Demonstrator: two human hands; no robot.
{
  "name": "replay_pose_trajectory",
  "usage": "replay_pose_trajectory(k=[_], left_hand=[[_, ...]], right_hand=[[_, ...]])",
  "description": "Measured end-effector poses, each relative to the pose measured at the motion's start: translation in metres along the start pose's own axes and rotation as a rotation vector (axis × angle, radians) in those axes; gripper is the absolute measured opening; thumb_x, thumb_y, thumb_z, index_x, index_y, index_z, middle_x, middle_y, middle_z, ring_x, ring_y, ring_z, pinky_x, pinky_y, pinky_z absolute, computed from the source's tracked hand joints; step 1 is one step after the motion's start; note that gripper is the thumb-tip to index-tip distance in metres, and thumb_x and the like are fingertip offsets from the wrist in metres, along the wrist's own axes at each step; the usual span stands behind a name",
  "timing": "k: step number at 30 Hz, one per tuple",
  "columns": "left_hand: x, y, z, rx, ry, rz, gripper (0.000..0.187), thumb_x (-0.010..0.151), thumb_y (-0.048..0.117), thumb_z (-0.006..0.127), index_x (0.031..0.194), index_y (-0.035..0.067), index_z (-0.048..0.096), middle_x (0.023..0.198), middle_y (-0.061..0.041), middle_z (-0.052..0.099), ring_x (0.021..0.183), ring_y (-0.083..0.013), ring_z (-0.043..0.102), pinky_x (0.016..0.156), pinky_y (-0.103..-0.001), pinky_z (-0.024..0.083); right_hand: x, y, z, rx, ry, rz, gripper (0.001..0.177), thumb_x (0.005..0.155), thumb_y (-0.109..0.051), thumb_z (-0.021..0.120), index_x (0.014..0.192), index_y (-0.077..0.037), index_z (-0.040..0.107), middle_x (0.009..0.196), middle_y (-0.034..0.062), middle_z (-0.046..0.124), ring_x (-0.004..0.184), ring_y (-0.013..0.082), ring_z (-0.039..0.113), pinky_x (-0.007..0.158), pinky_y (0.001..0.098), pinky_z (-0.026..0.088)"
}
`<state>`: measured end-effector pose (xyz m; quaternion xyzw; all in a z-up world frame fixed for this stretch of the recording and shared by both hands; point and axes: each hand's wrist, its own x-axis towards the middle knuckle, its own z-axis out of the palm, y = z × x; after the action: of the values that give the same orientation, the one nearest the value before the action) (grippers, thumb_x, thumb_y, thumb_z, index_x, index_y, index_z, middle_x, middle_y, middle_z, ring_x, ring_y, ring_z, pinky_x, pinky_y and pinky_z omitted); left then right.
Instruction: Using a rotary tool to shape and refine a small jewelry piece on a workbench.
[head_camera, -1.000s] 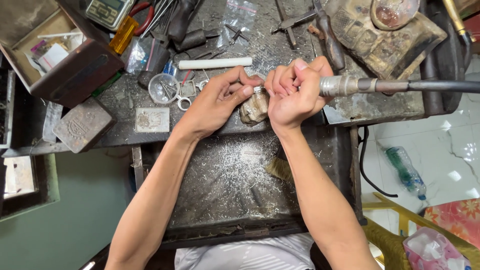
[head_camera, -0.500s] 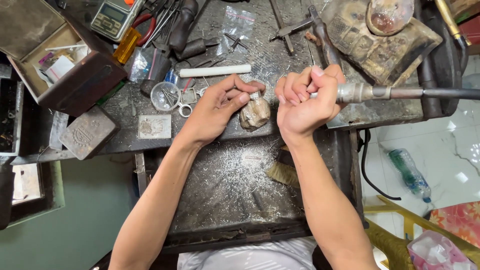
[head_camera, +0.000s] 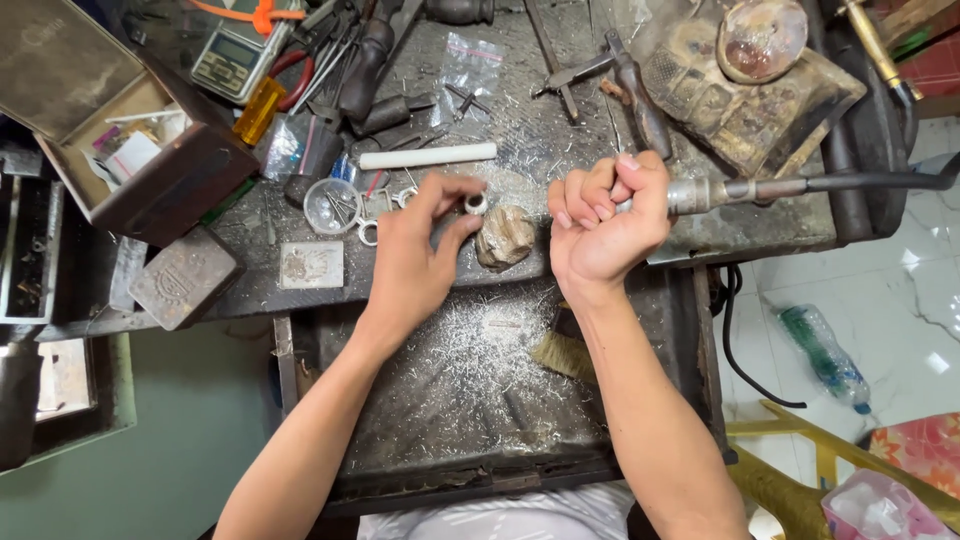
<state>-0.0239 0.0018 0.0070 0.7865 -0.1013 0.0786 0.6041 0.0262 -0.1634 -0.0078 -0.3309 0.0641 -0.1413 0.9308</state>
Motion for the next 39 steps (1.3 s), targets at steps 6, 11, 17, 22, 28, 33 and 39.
replay_pose_trajectory(k=[6, 11, 17, 22, 28, 33, 39], left_hand=[[-0.006, 0.019, -0.006, 0.328, 0.05, 0.136, 0.023, 0.099, 0.001, 0.06, 0.121, 0.0, 0.067, 0.109, -0.018, 0.072, 0.118, -0.0379, 0.066, 0.099, -0.047, 0.055], [-0.009, 0.026, 0.001, 0.266, 0.08, 0.226, 0.024, 0.095, 0.011, 0.07, 0.118, 0.007, 0.071, 0.105, -0.014, 0.074, 0.112, -0.0307, 0.067, 0.097, -0.042, 0.056], [-0.008, 0.037, 0.015, 0.227, 0.039, 0.293, 0.026, 0.089, 0.011, 0.077, 0.114, 0.006, 0.07, 0.102, -0.013, 0.075, 0.106, -0.0302, 0.065, 0.094, -0.042, 0.056], [-0.005, 0.035, 0.018, 0.224, 0.075, 0.31, 0.011, 0.093, 0.01, 0.073, 0.104, 0.007, 0.072, 0.098, -0.009, 0.075, 0.099, -0.0263, 0.066, 0.089, -0.038, 0.057], [-0.01, 0.027, 0.007, 0.11, 0.05, 0.214, 0.006, 0.096, 0.01, 0.068, 0.095, 0.009, 0.074, 0.094, -0.008, 0.077, 0.099, -0.0265, 0.071, 0.089, -0.041, 0.057], [-0.022, 0.023, -0.009, 0.15, 0.037, 0.124, 0.012, 0.097, 0.009, 0.065, 0.089, 0.005, 0.072, 0.099, -0.015, 0.076, 0.105, -0.035, 0.069, 0.092, -0.049, 0.054], [-0.031, 0.033, -0.016, 0.305, -0.038, 0.19, 0.016, 0.086, 0.02, 0.079, 0.096, 0.008, 0.075, 0.102, -0.012, 0.075, 0.107, -0.0316, 0.064, 0.092, -0.045, 0.055]], right_hand=[[-0.002, -0.001, 0.0, 0.015, -0.008, 0.042, 0.031, 0.092, -0.015, 0.052, 0.069, -0.022, 0.032, 0.049, -0.0051, 0.016, 0.039, 0.0089, 0.017, 0.04, 0.0252, 0.026], [-0.007, -0.003, 0.003, 0.061, -0.023, 0.096, 0.031, 0.091, -0.015, 0.053, 0.067, -0.022, 0.033, 0.048, -0.0062, 0.017, 0.039, 0.0084, 0.018, 0.042, 0.0252, 0.029], [-0.016, -0.008, 0.01, 0.109, -0.046, 0.151, 0.03, 0.09, -0.017, 0.052, 0.066, -0.022, 0.033, 0.048, -0.0071, 0.018, 0.039, 0.0079, 0.02, 0.042, 0.0248, 0.031], [-0.017, -0.011, 0.01, 0.109, -0.054, 0.169, 0.03, 0.09, -0.018, 0.052, 0.066, -0.022, 0.034, 0.048, -0.0069, 0.019, 0.038, 0.0084, 0.022, 0.043, 0.0246, 0.033], [-0.016, -0.013, 0.008, 0.134, -0.078, 0.204, 0.029, 0.089, -0.017, 0.051, 0.066, -0.022, 0.034, 0.048, -0.0058, 0.02, 0.04, 0.0095, 0.022, 0.046, 0.028, 0.035], [-0.014, -0.016, 0.007, 0.129, -0.071, 0.191, 0.029, 0.089, -0.017, 0.052, 0.067, -0.021, 0.035, 0.048, -0.0057, 0.021, 0.04, 0.0095, 0.022, 0.047, 0.0277, 0.035], [0.01, 0.0, 0.011, -0.084, -0.029, 0.101, 0.031, 0.096, -0.016, 0.058, 0.069, -0.019, 0.043, 0.052, -0.0032, 0.035, 0.048, 0.0149, 0.04, 0.067, 0.0383, 0.049]])
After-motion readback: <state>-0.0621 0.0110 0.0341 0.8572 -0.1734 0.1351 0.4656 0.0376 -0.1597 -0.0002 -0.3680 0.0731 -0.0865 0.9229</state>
